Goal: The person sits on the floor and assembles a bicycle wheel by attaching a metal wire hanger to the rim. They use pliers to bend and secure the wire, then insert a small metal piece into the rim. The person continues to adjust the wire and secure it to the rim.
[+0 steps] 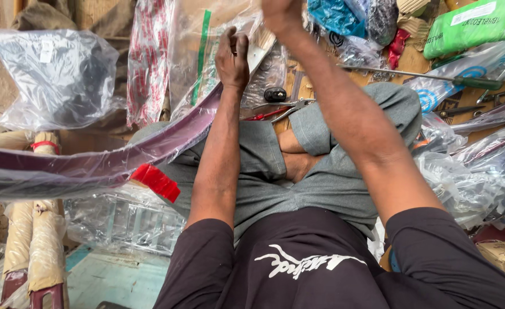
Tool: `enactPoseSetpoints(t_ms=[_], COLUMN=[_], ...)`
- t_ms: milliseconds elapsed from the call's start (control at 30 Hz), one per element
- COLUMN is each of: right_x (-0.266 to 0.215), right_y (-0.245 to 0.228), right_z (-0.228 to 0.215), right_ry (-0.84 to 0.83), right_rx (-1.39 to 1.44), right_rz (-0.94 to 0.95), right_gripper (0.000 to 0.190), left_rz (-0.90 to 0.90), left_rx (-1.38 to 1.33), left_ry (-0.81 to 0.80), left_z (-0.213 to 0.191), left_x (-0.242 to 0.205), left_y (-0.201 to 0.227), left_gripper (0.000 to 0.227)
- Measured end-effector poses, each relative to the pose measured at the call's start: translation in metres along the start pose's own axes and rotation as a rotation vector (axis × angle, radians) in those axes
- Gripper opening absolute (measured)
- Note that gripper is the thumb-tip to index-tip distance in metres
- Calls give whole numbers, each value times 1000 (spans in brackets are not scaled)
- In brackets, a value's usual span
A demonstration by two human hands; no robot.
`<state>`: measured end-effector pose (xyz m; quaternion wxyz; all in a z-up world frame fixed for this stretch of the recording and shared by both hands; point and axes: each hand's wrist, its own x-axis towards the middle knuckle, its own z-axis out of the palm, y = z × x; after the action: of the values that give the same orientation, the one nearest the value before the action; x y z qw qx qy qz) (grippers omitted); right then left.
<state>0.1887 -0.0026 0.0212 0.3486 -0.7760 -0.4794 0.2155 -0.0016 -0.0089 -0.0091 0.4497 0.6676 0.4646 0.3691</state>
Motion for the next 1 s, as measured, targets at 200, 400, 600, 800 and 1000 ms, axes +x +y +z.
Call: enactPoseSetpoints(t_ms=[200,400,600,800,1000], right_x=[-6,-33,-112,-199,-179], right_y=[-43,-100,-52,19,10], right_z=[40,3,-76,-82,-92], right_ry=[-182,-316,-418,-543,-580], right_rx=[186,398,-346,-683,-478], right_rz=[-126,-304,-269,-299,-392], right_gripper=[31,27,14,30,29], left_rz=[83,72,-35,-35,93], left_rx=[-33,-187,-106,-193,-229], left_ry=[-112,-116,8,43,64], left_z=[-1,-1,13,24,25], left_x=[1,-1,-1,3,2], left_y=[4,3,-11,-32,-37], left_gripper=[77,61,71,68,75])
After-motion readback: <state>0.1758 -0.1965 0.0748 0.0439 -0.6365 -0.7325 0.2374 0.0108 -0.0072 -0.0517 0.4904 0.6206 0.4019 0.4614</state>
